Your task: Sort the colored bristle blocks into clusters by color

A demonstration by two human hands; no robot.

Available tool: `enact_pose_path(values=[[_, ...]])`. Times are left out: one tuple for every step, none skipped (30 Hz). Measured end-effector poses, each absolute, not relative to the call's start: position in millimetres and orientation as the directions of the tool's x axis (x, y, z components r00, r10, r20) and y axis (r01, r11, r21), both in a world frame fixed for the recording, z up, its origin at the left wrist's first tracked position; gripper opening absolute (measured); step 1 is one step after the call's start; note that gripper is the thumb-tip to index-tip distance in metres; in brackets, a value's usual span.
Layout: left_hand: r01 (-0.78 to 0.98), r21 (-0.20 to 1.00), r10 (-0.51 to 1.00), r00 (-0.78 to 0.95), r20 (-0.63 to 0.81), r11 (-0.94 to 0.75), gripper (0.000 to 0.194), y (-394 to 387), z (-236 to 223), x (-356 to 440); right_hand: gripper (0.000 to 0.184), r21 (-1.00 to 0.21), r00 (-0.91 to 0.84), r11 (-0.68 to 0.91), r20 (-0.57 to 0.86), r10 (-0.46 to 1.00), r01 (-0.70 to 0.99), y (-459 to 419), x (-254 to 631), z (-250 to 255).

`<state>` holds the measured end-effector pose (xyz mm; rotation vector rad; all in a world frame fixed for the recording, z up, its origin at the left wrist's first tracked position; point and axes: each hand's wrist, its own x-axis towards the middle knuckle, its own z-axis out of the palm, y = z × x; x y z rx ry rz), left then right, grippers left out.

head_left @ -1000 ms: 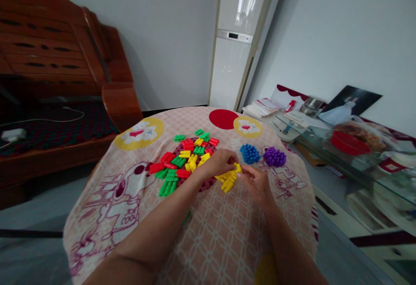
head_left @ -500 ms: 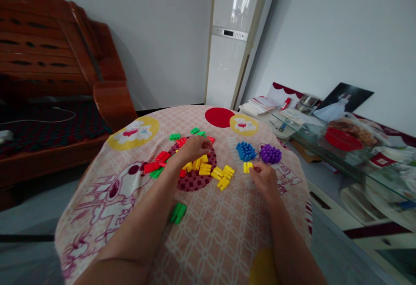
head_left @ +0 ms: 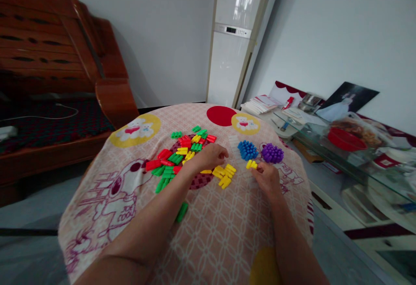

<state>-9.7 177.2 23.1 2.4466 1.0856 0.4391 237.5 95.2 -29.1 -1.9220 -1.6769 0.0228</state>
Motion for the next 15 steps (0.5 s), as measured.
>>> enact_pose_path(values=[[0.624, 0.458, 0.743, 0.656, 0.133, -0.633, 0.032, 173.1, 18.0, -1.2, 0.026, -0.421, 0.207, -0.044, 0.350, 0.914, 0.906, 95.0, 237.2, -29.1], [0.626, 0.416, 0.728, 0.669, 0.148, -0.660, 0.032, 169.5, 12.4, 6.4, 0.025, -0.410, 0.207, -0.053, 0.341, 0.917, 0.911, 94.8, 237.0, -29.1], [0.622, 0.381, 0.710, 0.688, 0.151, -0.684, 0.032, 166.6, 6.8, 12.6, 0.025, -0.397, 0.207, -0.063, 0.330, 0.921, 0.916, 94.5, 236.7, -28.9], [0.616, 0.354, 0.692, 0.707, 0.145, -0.704, 0.031, 164.7, 1.7, 17.3, 0.024, -0.385, 0.209, -0.074, 0.321, 0.924, 0.920, 94.3, 236.4, -28.6], [0.611, 0.335, 0.677, 0.724, 0.128, -0.717, 0.029, 163.8, -2.5, 20.3, 0.024, -0.373, 0.212, -0.086, 0.312, 0.926, 0.924, 94.2, 236.2, -28.2], [0.607, 0.326, 0.667, 0.737, 0.110, -0.725, 0.027, 163.7, -5.6, 21.9, 0.024, -0.364, 0.215, -0.095, 0.303, 0.928, 0.926, 94.0, 235.9, -27.9], [0.606, 0.327, 0.664, 0.741, 0.103, -0.726, 0.025, 164.3, -7.1, 22.1, 0.025, -0.359, 0.215, -0.101, 0.296, 0.931, 0.928, 93.9, 235.7, -27.7], [0.607, 0.335, 0.670, 0.734, 0.111, -0.721, 0.023, 165.4, -7.2, 21.3, 0.025, -0.358, 0.210, -0.098, 0.291, 0.933, 0.928, 93.8, 235.5, -27.6], [0.611, 0.351, 0.683, 0.719, 0.131, -0.710, 0.021, 166.6, -5.9, 20.0, 0.025, -0.361, 0.200, -0.087, 0.288, 0.937, 0.928, 93.6, 235.4, -27.6], [0.616, 0.372, 0.701, 0.695, 0.157, -0.694, 0.020, 167.5, -3.4, 18.4, 0.025, -0.366, 0.188, -0.073, 0.288, 0.939, 0.928, 93.6, 235.4, -27.7], [0.620, 0.401, 0.722, 0.668, 0.183, -0.675, 0.019, 168.1, -0.1, 16.9, 0.025, -0.372, 0.178, -0.060, 0.292, 0.940, 0.926, 93.5, 235.7, -27.7], [0.621, 0.434, 0.742, 0.639, 0.202, -0.653, 0.019, 168.2, 3.6, 15.7, 0.025, -0.379, 0.176, -0.052, 0.299, 0.938, 0.924, 93.6, 236.3, -27.6], [0.619, 0.469, 0.760, 0.615, 0.209, -0.630, 0.019, 167.7, 7.2, 14.9, 0.026, -0.389, 0.184, -0.053, 0.307, 0.934, 0.920, 93.7, 237.5, -27.2], [0.611, 0.504, 0.772, 0.602, 0.204, -0.610, 0.019, 166.8, 10.4, 14.6, 0.027, -0.403, 0.204, -0.063, 0.320, 0.925, 0.913, 94.0, 239.7, -26.4], [0.594, 0.539, 0.775, 0.600, 0.197, -0.597, 0.020, 165.6, 12.9, 14.7, 0.028, -0.421, 0.238, -0.080, 0.338, 0.911, 0.904, 94.2, 242.9, -25.0]])
